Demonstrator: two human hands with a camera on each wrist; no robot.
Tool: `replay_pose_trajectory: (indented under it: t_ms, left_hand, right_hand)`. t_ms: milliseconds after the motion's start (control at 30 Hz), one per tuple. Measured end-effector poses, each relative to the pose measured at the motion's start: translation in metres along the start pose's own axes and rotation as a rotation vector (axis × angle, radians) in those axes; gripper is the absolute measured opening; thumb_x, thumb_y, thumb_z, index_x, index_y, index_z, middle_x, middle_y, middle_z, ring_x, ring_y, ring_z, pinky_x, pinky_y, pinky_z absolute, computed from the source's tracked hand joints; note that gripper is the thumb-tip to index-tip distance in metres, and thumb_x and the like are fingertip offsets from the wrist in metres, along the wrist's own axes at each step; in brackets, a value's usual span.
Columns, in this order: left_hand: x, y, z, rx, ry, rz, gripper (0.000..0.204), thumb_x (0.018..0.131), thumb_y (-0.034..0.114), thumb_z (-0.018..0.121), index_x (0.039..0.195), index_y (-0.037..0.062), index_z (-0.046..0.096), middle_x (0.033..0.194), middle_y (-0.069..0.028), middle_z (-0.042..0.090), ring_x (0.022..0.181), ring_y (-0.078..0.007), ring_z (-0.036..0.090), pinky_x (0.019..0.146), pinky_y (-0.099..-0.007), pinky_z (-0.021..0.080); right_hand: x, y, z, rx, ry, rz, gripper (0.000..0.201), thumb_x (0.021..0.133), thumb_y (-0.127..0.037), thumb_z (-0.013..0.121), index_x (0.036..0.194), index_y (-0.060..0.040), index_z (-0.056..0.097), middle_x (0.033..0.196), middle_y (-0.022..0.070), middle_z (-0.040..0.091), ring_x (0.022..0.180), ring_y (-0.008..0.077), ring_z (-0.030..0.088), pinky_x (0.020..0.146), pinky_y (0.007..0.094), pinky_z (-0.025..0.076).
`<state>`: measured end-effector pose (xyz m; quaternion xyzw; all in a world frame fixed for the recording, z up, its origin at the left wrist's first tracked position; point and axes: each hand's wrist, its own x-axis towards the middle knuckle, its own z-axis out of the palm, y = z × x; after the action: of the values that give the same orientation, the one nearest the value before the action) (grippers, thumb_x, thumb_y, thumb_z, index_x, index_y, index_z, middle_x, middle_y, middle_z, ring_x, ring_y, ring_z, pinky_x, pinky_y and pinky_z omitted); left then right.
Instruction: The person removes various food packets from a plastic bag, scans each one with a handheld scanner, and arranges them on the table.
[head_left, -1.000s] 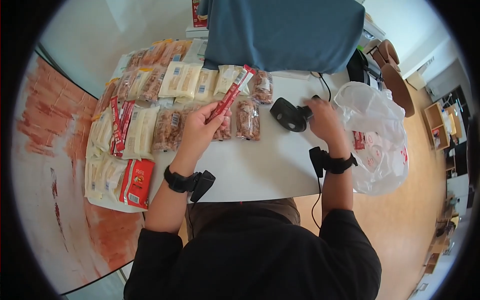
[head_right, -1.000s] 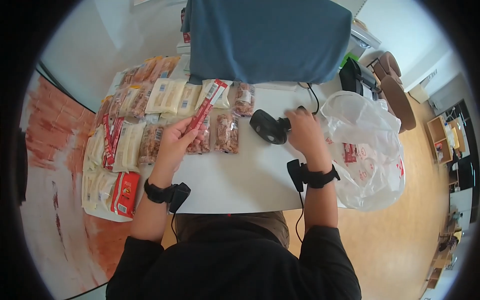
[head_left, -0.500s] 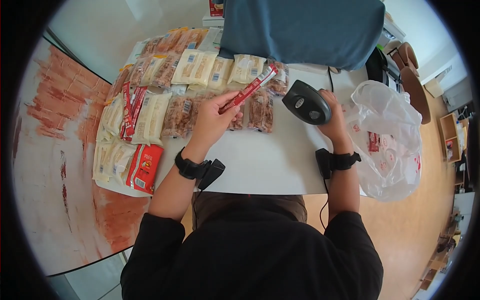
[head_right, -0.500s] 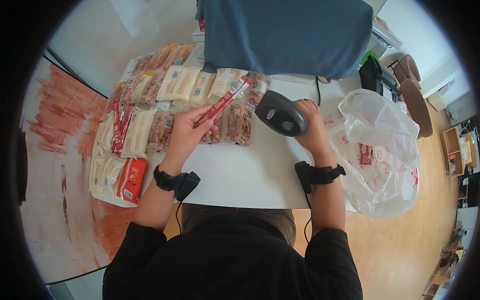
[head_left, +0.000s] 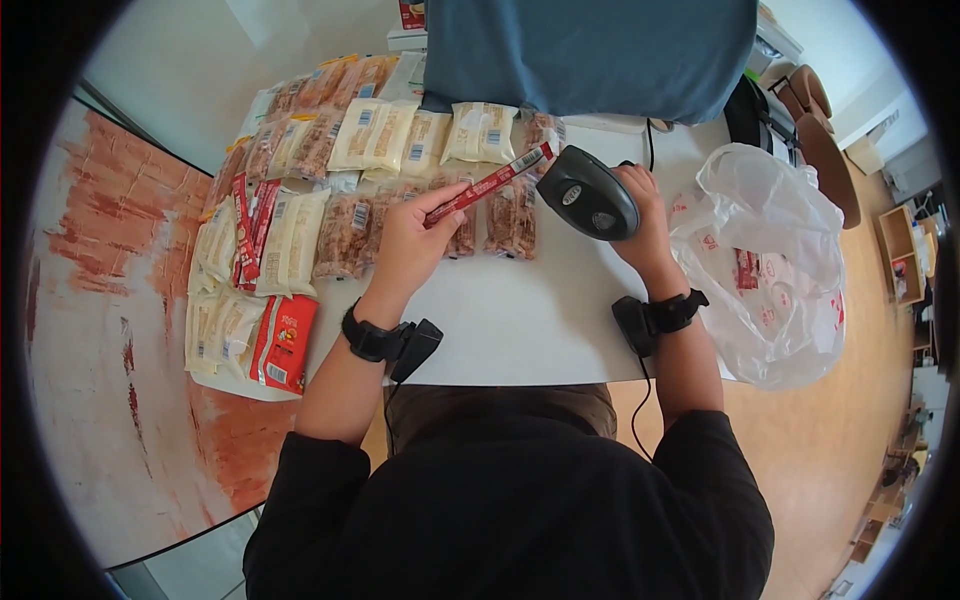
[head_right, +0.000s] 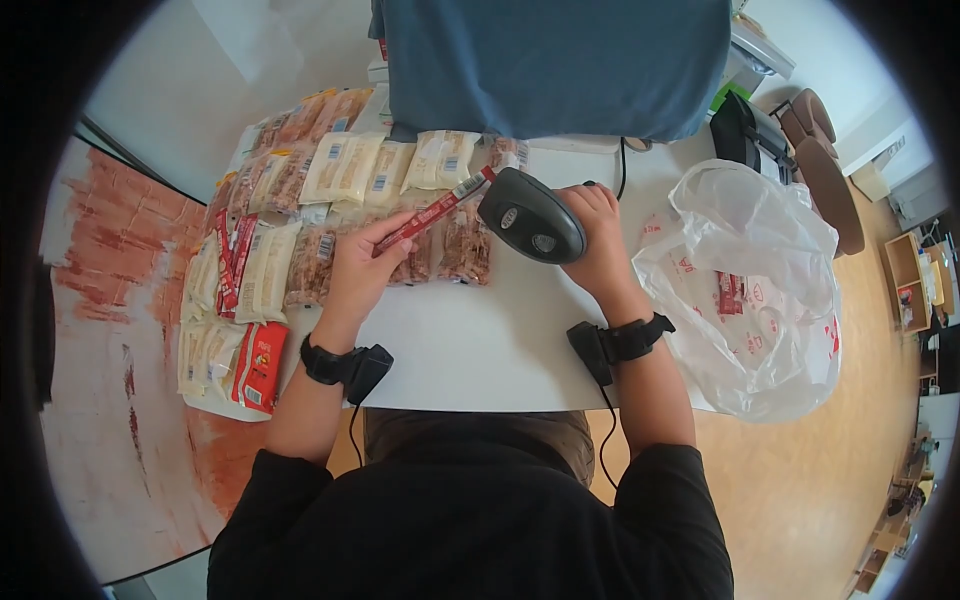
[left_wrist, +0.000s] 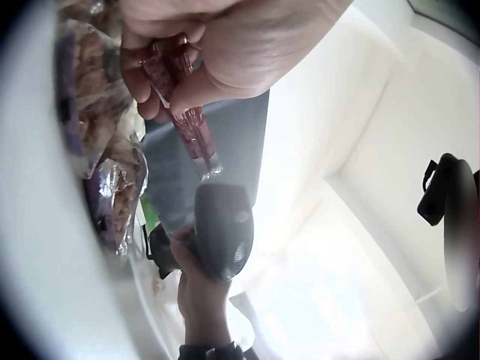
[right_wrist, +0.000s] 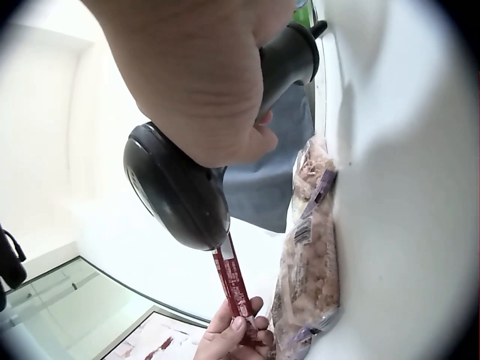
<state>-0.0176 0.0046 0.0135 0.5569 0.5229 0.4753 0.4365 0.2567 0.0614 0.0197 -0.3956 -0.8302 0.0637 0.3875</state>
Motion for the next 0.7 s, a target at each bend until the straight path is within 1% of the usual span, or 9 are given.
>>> replay_pose_trajectory:
  t_ms: [167,400,500,567,600,700]
  left_hand:
    - [0.000,0.000,0.000,-0.003,0.009,0.019,0.035,0.085,-0.002,0.056,0.120,0.0005,0.056,0.100,-0.0049,0.064,0.084,-0.0076,0.059,0.076,-0.0209,0.047]
    - [0.000,-0.002,0.001,0.031,0.013,0.067,0.034,0.085,-0.002,0.056,0.119,0.0019,0.057,0.100,-0.0046,0.064,0.083,-0.0067,0.059,0.073,-0.0195,0.047]
    - [-0.002,0.008,0.001,0.058,0.013,-0.020,0.034,0.085,-0.002,0.056,0.119,0.0015,0.057,0.100,-0.0047,0.064,0.083,-0.0067,0.059,0.072,-0.0192,0.046]
    - [-0.002,0.004,0.001,0.033,0.024,0.026,0.034,0.085,-0.002,0.056,0.119,0.0010,0.057,0.099,-0.0046,0.065,0.082,-0.0070,0.059,0.072,-0.0191,0.046]
    - [-0.001,0.003,0.001,0.021,0.031,0.049,0.034,0.085,-0.002,0.056,0.119,0.0007,0.057,0.099,-0.0046,0.065,0.082,-0.0071,0.059,0.072,-0.0191,0.046]
    - [0.000,0.002,-0.002,0.048,0.055,0.048,0.034,0.085,-0.002,0.055,0.119,0.0001,0.057,0.097,-0.0055,0.065,0.082,-0.0075,0.060,0.072,-0.0193,0.046]
  right_hand:
    - [0.000,-0.004,0.000,-0.017,-0.022,-0.003,0.036,0.063,-0.002,0.066,0.098,-0.0059,0.059,0.091,0.0074,0.059,0.095,0.0282,0.053,0.100,0.0452,0.030]
    - [0.000,-0.001,0.002,-0.017,-0.031,-0.001,0.035,0.064,-0.003,0.065,0.098,-0.0058,0.059,0.093,0.0071,0.059,0.096,0.0278,0.053,0.101,0.0464,0.030]
    - [0.000,-0.003,0.001,-0.022,-0.030,-0.002,0.034,0.064,-0.003,0.065,0.098,-0.0059,0.059,0.093,0.0071,0.059,0.096,0.0280,0.053,0.101,0.0464,0.029]
    - [0.000,-0.003,0.000,-0.036,-0.039,0.004,0.034,0.064,-0.003,0.064,0.098,-0.0061,0.059,0.093,0.0074,0.060,0.096,0.0279,0.053,0.101,0.0462,0.029]
    - [0.001,-0.001,-0.001,-0.066,-0.063,0.017,0.034,0.065,-0.003,0.064,0.098,-0.0065,0.059,0.094,0.0073,0.060,0.097,0.0280,0.053,0.101,0.0465,0.029]
    - [0.000,0.007,-0.006,-0.156,-0.130,0.070,0.035,0.066,-0.002,0.062,0.100,-0.0079,0.059,0.095,0.0069,0.060,0.098,0.0281,0.053,0.101,0.0472,0.028]
